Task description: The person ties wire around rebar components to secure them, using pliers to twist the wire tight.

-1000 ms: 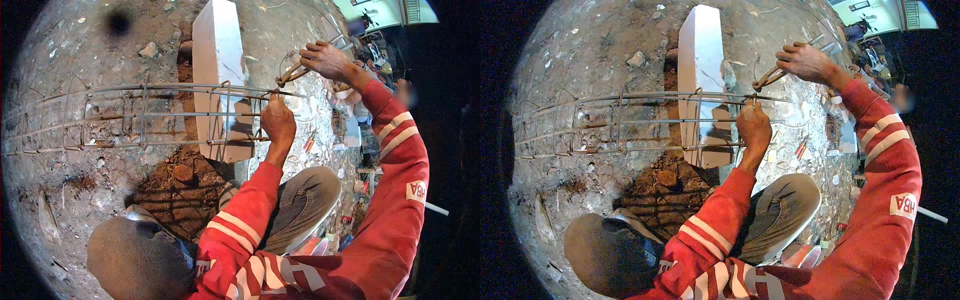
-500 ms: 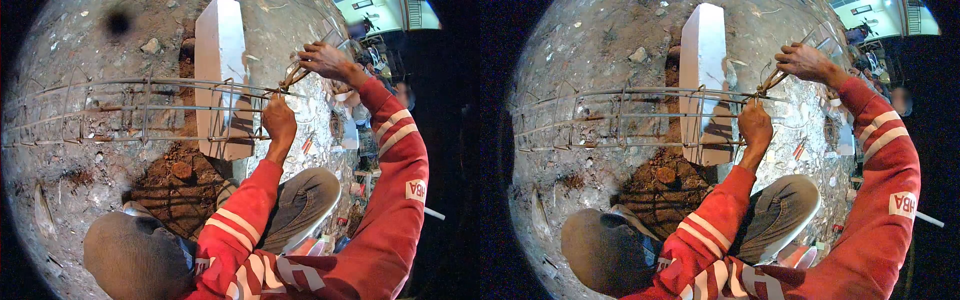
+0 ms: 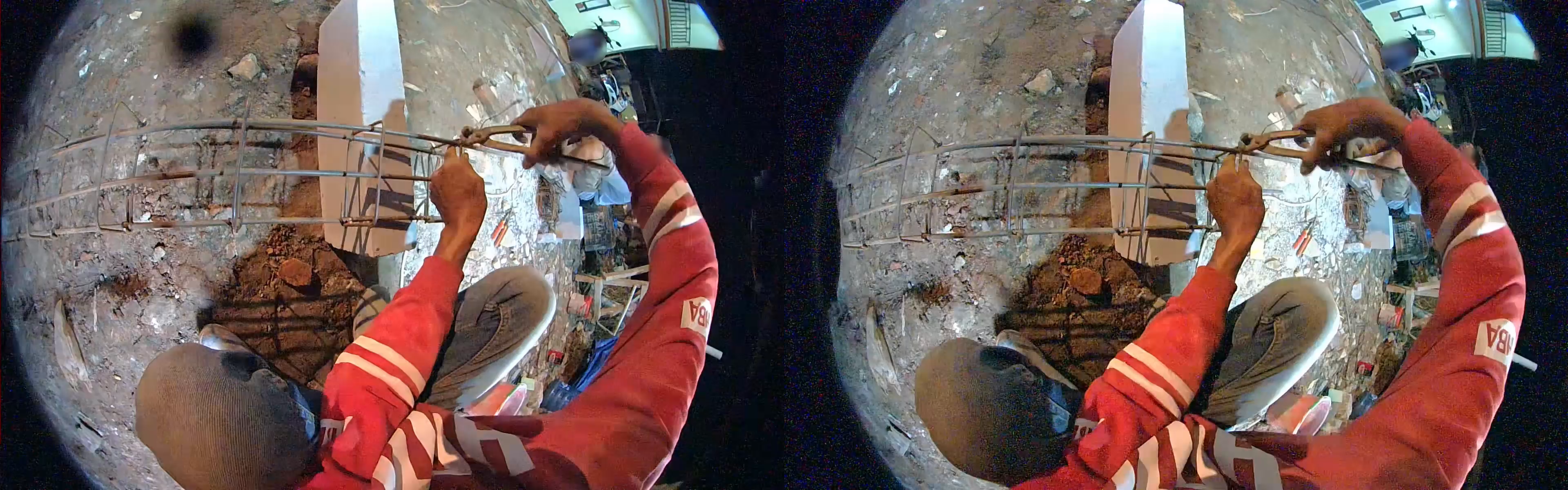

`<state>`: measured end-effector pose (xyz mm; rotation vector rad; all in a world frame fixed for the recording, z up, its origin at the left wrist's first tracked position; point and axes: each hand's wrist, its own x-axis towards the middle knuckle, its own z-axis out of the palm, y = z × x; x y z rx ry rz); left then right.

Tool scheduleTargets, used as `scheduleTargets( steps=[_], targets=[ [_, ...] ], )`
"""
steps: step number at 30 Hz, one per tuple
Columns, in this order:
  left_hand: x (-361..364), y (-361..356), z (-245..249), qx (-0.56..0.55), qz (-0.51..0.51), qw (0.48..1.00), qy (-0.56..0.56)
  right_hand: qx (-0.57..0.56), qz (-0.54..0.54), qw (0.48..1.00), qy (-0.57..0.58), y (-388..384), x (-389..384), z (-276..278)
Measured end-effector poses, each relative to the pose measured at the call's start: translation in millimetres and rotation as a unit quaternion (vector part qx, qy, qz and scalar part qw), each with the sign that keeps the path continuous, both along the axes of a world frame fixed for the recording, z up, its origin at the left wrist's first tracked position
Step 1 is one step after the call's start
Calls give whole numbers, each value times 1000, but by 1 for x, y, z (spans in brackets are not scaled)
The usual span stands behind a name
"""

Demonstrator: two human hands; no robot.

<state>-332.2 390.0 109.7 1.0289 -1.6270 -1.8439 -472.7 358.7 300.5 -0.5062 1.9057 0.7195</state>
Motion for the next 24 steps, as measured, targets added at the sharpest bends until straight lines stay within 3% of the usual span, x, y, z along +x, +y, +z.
scheduleTargets(
  steps=[1, 3, 4, 5, 7, 8, 9, 12, 15, 16, 19, 21, 23, 24],
  targets=[
    [-1, -5, 2, 3, 4, 1000, 4, 3, 4, 1000, 4, 0, -5, -2],
    [0, -6, 5, 66, 11, 998, 6, -36, 259, 965, 28, 19, -20, -12],
    [-1, -7, 5, 66, 12, 998, 8, -145, 345, 927, 26, 33, -25, -10],
    [-1, -6, 4, 61, 23, 998, 7, -142, 346, 927, 23, 37, -23, -9],
    [-2, -2, 3, 45, 41, 998, 9, -177, 551, 799, 161, 46, -20, -6],
    [-1, -1, 5, 47, 40, 998, 9, -165, 590, 764, 199, 47, -7, -4],
    [-2, -1, 6, 43, 39, 998, 1, -164, 591, 764, 200, 48, -8, -5],
    [-4, -4, 5, 36, 24, 999, -12, -179, 676, 663, 267, 45, -13, -14],
    [-3, -3, 4, 29, 0, 999, -24, -136, 682, 670, 259, 34, -11, -12],
    [-3, -3, 4, 37, -17, 999, -27, -155, 699, 648, 262, 35, -22, -17],
    [-4, -4, 5, 39, -39, 998, -35, -172, 689, 668, 222, 30, -34, -16],
    [-4, -3, 4, 32, -39, 998, -32, -188, 709, 642, 222, 27, -39, -18],
    [-3, -2, 2, 39, -39, 998, -27, -147, 692, 677, 200, 21, -38, -15],
    [-4, -3, 2, 44, -35, 998, -19, -135, 657, 722, 170, 15, -37, -10]
  ],
)
